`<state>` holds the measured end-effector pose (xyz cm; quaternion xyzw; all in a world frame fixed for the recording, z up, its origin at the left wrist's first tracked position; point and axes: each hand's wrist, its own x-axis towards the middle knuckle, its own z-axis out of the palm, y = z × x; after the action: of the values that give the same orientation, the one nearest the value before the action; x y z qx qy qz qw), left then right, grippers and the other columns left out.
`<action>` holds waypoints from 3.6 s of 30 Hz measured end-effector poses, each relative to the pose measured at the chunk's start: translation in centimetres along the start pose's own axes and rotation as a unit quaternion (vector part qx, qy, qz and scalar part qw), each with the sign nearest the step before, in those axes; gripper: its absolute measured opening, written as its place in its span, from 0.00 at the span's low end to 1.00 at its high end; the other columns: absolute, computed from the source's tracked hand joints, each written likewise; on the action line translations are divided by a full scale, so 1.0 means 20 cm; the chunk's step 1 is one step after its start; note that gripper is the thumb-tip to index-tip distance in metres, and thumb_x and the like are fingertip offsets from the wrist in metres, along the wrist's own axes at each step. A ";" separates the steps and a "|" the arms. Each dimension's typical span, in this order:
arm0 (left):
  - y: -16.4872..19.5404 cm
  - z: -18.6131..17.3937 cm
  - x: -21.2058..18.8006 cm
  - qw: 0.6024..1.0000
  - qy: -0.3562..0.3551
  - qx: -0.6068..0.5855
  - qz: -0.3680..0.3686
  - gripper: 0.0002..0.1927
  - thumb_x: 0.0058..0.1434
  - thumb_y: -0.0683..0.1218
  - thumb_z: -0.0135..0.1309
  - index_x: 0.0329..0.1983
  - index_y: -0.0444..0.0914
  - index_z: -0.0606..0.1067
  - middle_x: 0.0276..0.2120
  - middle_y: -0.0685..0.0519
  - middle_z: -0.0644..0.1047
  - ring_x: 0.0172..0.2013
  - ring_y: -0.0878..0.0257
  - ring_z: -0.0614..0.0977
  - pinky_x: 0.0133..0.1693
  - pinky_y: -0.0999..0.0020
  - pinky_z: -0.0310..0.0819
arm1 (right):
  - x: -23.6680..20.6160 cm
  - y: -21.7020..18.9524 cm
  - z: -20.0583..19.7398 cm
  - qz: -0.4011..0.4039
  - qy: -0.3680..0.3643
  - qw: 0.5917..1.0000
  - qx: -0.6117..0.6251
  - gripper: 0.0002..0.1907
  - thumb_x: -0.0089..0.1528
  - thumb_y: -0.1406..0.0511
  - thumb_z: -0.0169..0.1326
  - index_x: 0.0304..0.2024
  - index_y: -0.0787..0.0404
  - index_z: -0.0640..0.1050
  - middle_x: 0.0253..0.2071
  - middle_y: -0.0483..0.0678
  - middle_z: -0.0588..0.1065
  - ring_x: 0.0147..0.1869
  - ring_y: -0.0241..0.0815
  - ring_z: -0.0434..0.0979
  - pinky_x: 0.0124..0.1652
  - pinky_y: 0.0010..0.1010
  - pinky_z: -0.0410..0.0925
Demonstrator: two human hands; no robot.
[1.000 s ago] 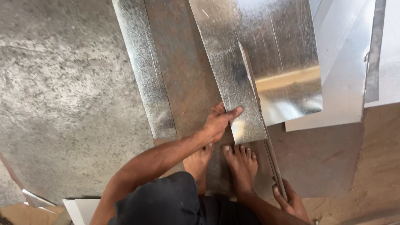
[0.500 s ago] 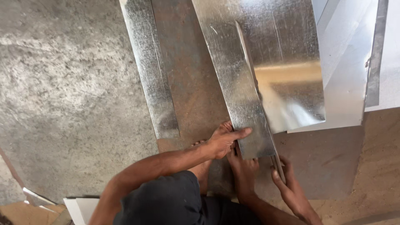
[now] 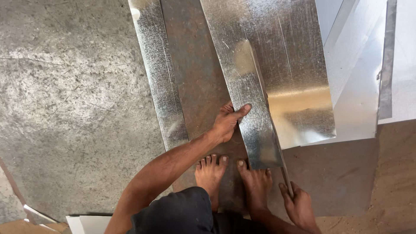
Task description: The person stands barefoot on the workshop floor cutting galvanized sheet metal into long strips using large hand shears. They align each sheet, snip along it, set cut strips aside in a pile, and reposition remaining sheets to continue cutting.
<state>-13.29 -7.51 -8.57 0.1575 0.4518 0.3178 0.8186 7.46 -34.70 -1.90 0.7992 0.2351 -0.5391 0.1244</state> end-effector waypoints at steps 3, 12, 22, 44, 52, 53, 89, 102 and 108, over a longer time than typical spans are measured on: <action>-0.02 0.02 -0.05 1.000 -0.007 0.000 -0.018 0.08 0.65 0.43 0.62 0.46 0.39 0.79 0.42 0.55 0.82 0.45 0.67 0.81 0.50 0.66 0.76 | 0.02 -0.01 -0.09 0.025 -0.092 0.979 0.181 0.36 0.66 0.48 0.46 0.71 0.58 0.59 0.49 0.64 0.76 0.45 0.54 0.76 0.45 0.47 0.72; -0.20 -0.01 -0.20 0.998 -0.028 0.001 -0.054 0.10 0.65 0.42 0.61 0.49 0.38 0.79 0.45 0.53 0.82 0.45 0.66 0.81 0.51 0.63 0.77 | 0.13 -0.07 -0.05 -0.186 0.026 0.972 0.142 0.32 0.51 0.64 0.48 0.59 0.68 0.74 0.49 0.64 0.79 0.48 0.62 0.83 0.47 0.46 0.75; -0.09 0.07 -0.22 0.998 -0.058 -0.012 -0.027 0.09 0.67 0.42 0.60 0.49 0.37 0.79 0.45 0.51 0.82 0.46 0.65 0.81 0.53 0.61 0.76 | 0.26 -0.16 -0.18 -0.215 -0.079 0.939 0.256 0.35 0.64 0.53 0.53 0.68 0.63 0.62 0.63 0.64 0.70 0.63 0.54 0.74 0.55 0.41 0.70; -0.06 0.18 -0.31 0.993 -0.107 -0.009 -0.042 0.07 0.71 0.43 0.57 0.48 0.37 0.79 0.45 0.52 0.83 0.45 0.66 0.82 0.50 0.65 0.79 | 0.75 -0.41 -0.29 -0.219 -0.256 0.854 0.396 0.44 0.61 0.37 0.38 0.66 0.62 0.63 0.57 0.65 0.72 0.54 0.57 0.80 0.44 0.46 0.79; -0.11 0.12 -0.25 0.994 -0.075 0.056 -0.050 0.05 0.68 0.43 0.60 0.44 0.37 0.79 0.42 0.51 0.82 0.43 0.66 0.83 0.50 0.64 0.80 | 0.70 -0.57 -0.24 -0.232 0.091 0.967 0.061 0.29 0.60 0.54 0.55 0.62 0.58 0.75 0.50 0.57 0.81 0.50 0.51 0.85 0.48 0.45 0.77; -0.10 0.11 -0.24 0.994 -0.070 0.069 -0.040 0.05 0.69 0.43 0.60 0.44 0.37 0.79 0.41 0.51 0.82 0.43 0.66 0.82 0.49 0.64 0.80 | 0.68 -0.59 -0.23 -0.227 0.101 0.967 0.055 0.28 0.60 0.56 0.57 0.61 0.58 0.77 0.48 0.56 0.83 0.49 0.50 0.86 0.49 0.45 0.77; 0.72 -0.66 -0.33 0.924 0.335 0.150 0.105 0.20 0.61 0.37 0.60 0.55 0.38 0.69 0.23 0.55 0.73 0.19 0.70 0.71 0.14 0.70 0.59 | 0.47 -0.43 -0.62 -0.252 0.417 0.846 -0.217 0.61 0.42 0.39 0.70 0.68 0.67 0.68 0.66 0.71 0.62 0.69 0.72 0.60 0.56 0.62 0.65; 0.97 -0.77 -0.38 0.930 0.321 0.105 0.147 0.21 0.60 0.37 0.59 0.58 0.33 0.74 0.27 0.48 0.82 0.16 0.69 0.73 0.13 0.70 0.63 | 0.73 -0.34 -0.73 -0.318 0.410 0.824 -0.228 0.60 0.48 0.37 0.73 0.64 0.73 0.65 0.55 0.67 0.69 0.69 0.62 0.63 0.57 0.60 0.64; 0.81 -0.77 -0.34 0.835 0.359 0.338 0.244 0.24 0.64 0.39 0.61 0.62 0.31 0.72 0.31 0.46 0.84 0.25 0.66 0.80 0.26 0.71 0.71 | 0.70 -0.39 -0.74 -0.335 0.394 0.832 -0.202 0.61 0.47 0.37 0.73 0.64 0.73 0.64 0.55 0.66 0.71 0.63 0.58 0.68 0.59 0.61 0.64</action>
<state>-35.09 -0.28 -3.78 0.4044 0.7400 0.3689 0.3908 19.60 -17.91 -8.68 0.7732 0.6211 -0.1279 -0.0080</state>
